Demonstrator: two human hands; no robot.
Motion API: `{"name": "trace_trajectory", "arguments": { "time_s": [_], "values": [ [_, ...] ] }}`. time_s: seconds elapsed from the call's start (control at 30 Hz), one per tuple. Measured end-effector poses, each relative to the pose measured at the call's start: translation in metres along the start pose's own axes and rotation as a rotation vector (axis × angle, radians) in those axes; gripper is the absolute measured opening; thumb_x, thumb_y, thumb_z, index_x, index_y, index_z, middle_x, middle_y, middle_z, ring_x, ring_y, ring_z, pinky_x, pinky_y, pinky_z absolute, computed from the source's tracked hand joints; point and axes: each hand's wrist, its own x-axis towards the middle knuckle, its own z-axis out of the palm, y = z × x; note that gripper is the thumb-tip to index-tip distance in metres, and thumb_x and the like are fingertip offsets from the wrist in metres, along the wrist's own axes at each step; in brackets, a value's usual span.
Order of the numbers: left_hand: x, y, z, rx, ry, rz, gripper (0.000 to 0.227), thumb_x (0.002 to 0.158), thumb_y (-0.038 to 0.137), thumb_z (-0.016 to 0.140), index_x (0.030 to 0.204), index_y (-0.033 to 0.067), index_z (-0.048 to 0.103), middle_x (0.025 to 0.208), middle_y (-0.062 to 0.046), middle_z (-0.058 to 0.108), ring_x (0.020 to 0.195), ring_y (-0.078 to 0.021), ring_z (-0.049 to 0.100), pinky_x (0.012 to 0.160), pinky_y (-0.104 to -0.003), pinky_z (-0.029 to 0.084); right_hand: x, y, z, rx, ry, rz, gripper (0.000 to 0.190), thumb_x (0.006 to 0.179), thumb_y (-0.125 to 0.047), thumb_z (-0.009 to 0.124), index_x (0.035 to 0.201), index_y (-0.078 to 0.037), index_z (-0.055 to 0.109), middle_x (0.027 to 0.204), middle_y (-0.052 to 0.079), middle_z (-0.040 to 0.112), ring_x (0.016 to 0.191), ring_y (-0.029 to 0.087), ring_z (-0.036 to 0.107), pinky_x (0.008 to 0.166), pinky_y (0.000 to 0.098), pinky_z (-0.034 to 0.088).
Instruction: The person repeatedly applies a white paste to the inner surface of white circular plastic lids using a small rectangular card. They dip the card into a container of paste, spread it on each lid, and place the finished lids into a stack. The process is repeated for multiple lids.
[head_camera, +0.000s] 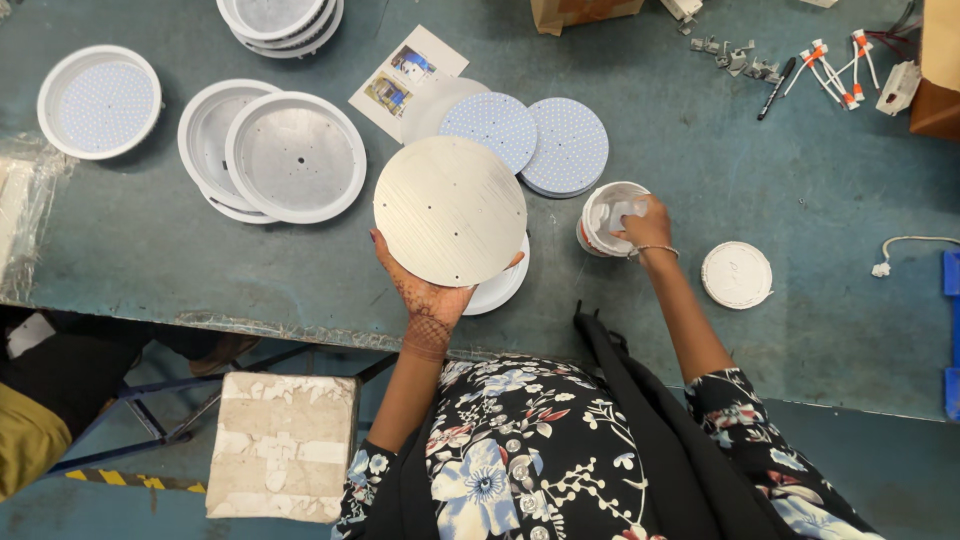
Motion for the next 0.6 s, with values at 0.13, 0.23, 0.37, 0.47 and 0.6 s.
{"name": "trace_trajectory", "arguments": {
  "time_s": [0.13,0.23,0.37,0.47,0.6],
  "values": [
    [-0.004,0.002,-0.003,-0.01,0.021,0.009,0.098,0.079,0.081,0.054,0.16,0.0325,0.028,0.168,-0.009,0.026,0.151,-0.0428,0.031,0.099,-0.095,0.021,-0.002,-0.005,0.005,0.053,-0.017,0.021,0.032,0.086,0.015,0.051,0.116,0.006,0.055,0.12,0.02,0.061,0.105,0.034,0.071,0.076,0.0419,0.063],
    [-0.004,0.003,-0.004,-0.042,0.014,0.006,0.097,0.081,0.08,0.054,0.161,0.0319,0.028,0.17,-0.009,0.026,0.152,-0.0423,0.03,0.101,-0.094,0.021,-0.002,-0.007,0.003,0.114,-0.011,0.032,0.031,0.087,0.016,0.048,0.117,0.007,0.051,0.12,0.021,0.058,0.106,0.034,0.069,0.077,0.0434,0.063],
    [-0.002,0.001,-0.006,-0.042,0.005,0.0,0.098,0.079,0.081,0.054,0.16,0.0328,0.029,0.169,-0.008,0.026,0.152,-0.0415,0.03,0.1,-0.094,0.022,-0.005,-0.002,-0.002,0.177,-0.001,0.004,0.036,0.087,0.016,0.048,0.121,0.005,0.049,0.12,0.019,0.056,0.108,0.032,0.068,0.084,0.0434,0.061],
    [0.001,0.0,-0.011,-0.066,0.019,0.0,0.097,0.079,0.08,0.055,0.16,0.0321,0.03,0.168,-0.009,0.026,0.151,-0.0424,0.03,0.1,-0.093,0.022,-0.01,0.005,-0.007,0.3,0.01,0.006,0.036,0.087,0.016,0.048,0.122,0.004,0.048,0.119,0.018,0.057,0.107,0.031,0.069,0.089,0.0445,0.06],
    [0.005,0.0,-0.022,-0.066,0.057,-0.003,0.098,0.078,0.081,0.056,0.159,0.0322,0.031,0.168,-0.009,0.028,0.15,-0.0432,0.032,0.101,-0.093,0.023,-0.016,0.008,-0.015,0.43,-0.023,-0.025,0.034,0.09,0.015,0.048,0.121,0.003,0.048,0.116,0.016,0.056,0.107,0.028,0.065,0.093,0.0483,0.059]
  ]
}}
